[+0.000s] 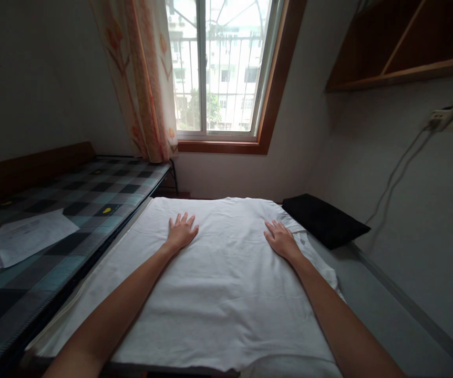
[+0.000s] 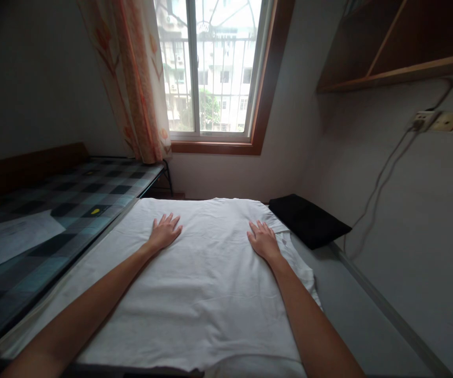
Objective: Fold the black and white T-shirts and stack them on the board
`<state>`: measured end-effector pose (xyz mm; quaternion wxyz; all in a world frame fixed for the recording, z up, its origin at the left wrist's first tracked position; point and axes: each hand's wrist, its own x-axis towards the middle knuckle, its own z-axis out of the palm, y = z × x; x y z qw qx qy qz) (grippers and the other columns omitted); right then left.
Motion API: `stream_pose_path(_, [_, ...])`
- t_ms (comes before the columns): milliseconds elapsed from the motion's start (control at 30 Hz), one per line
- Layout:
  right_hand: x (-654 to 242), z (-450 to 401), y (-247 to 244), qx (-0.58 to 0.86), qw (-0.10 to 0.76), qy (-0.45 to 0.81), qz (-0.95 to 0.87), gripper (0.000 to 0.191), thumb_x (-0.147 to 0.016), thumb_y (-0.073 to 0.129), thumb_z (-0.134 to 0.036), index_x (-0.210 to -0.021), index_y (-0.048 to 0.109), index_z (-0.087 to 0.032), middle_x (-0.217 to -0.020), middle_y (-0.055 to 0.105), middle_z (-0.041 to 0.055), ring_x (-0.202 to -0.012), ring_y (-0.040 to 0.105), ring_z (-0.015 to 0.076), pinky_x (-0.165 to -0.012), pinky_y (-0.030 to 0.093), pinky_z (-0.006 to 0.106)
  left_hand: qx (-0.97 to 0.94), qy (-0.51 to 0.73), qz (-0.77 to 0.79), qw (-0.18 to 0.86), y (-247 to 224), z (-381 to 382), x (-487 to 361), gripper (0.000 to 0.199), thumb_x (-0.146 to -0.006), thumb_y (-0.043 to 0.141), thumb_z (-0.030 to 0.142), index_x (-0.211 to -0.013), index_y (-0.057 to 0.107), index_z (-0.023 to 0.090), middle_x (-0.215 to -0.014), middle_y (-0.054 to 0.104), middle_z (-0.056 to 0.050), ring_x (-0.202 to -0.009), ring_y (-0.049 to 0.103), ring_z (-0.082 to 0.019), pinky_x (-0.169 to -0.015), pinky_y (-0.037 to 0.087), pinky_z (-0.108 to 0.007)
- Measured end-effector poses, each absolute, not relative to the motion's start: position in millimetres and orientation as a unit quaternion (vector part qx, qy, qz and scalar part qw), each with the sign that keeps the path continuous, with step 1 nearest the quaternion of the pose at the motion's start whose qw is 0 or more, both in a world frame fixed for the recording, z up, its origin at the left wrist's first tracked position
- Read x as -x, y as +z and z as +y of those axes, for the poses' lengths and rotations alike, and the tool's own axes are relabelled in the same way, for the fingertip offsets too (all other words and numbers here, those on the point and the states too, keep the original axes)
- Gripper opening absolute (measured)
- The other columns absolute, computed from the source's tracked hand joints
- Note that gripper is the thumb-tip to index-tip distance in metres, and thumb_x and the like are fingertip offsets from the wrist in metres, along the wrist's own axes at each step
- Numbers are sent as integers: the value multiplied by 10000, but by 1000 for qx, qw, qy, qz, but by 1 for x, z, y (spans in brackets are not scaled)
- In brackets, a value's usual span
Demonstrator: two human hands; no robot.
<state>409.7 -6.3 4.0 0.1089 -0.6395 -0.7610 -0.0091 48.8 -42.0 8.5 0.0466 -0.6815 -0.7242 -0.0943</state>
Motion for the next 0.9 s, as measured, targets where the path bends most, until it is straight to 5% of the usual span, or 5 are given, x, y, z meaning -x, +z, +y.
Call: stream_pose_path(900, [-410, -7, 3, 635, 112, -21, -764, 497, -959, 361, -372, -1413, 473, -203, -1485, 417, 118, -1383, 334, 281, -1109, 270, 425, 680, -95, -725, 50, 9, -43, -49, 533, -934, 334, 482, -1406, 454, 265, -1514, 377, -101, -1396, 296, -342, -1103, 216, -586])
